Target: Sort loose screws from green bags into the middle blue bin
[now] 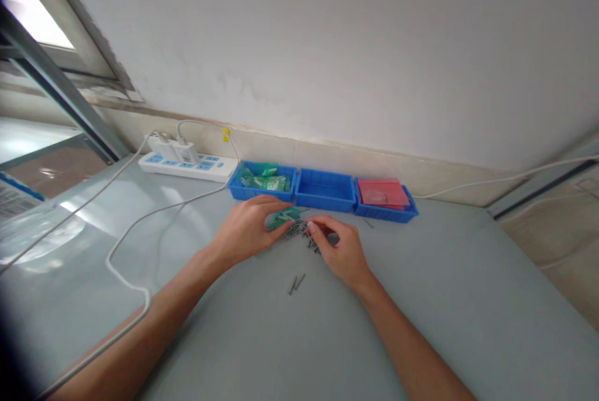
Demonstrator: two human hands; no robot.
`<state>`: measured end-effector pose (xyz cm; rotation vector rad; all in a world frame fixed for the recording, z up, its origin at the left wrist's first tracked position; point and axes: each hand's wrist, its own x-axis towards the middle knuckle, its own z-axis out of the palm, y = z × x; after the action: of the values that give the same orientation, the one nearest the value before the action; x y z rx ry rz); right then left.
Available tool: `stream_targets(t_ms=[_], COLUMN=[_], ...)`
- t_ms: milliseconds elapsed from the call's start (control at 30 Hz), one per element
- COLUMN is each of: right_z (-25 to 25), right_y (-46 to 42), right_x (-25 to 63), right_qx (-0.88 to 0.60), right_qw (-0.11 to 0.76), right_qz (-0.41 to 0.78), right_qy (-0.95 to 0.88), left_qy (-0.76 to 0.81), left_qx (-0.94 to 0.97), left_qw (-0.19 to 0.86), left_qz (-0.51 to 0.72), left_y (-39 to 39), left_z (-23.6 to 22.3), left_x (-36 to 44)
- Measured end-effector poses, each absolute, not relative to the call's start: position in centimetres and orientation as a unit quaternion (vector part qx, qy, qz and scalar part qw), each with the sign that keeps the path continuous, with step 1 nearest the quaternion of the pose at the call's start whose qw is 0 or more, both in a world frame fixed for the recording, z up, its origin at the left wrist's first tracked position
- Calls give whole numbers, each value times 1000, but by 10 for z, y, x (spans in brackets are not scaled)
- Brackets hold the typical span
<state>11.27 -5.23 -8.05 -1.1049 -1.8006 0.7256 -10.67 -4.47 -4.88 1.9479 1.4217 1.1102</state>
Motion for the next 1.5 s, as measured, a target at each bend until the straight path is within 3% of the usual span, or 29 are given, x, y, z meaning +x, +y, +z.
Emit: stream_targets(t_ms=[200, 400, 533, 633, 700, 1100, 1500], right_z=[-80, -79, -81, -80, -78, -70, -75], right_y=[-53, -53, -51, -49, -48, -45, -44], right_x=[115, 114, 115, 116, 116, 116, 114], right_qx=[-441, -441, -455, -436, -416, -431, -429], right_qw=[430, 436, 455, 485, 506, 527, 511], right_qz=[290, 294, 326, 395, 432, 420, 437], right_qy=[-733, -728, -693, -647, -620, -600, -603], left_qy=[546, 519, 499, 443, 423, 384, 382], left_qx=[766, 732, 594, 505, 481, 491, 508], left_qw=[175, 177, 327, 483, 526, 609, 590], left_qz=[291, 404, 539, 561, 559, 490, 497], left_y=[-42, -42, -44, -45, -46, -45, -45], left_z=[-63, -58, -51, -50, -50, -60, -61], left_x=[-110, -105, -93, -85, -82, -81, -79])
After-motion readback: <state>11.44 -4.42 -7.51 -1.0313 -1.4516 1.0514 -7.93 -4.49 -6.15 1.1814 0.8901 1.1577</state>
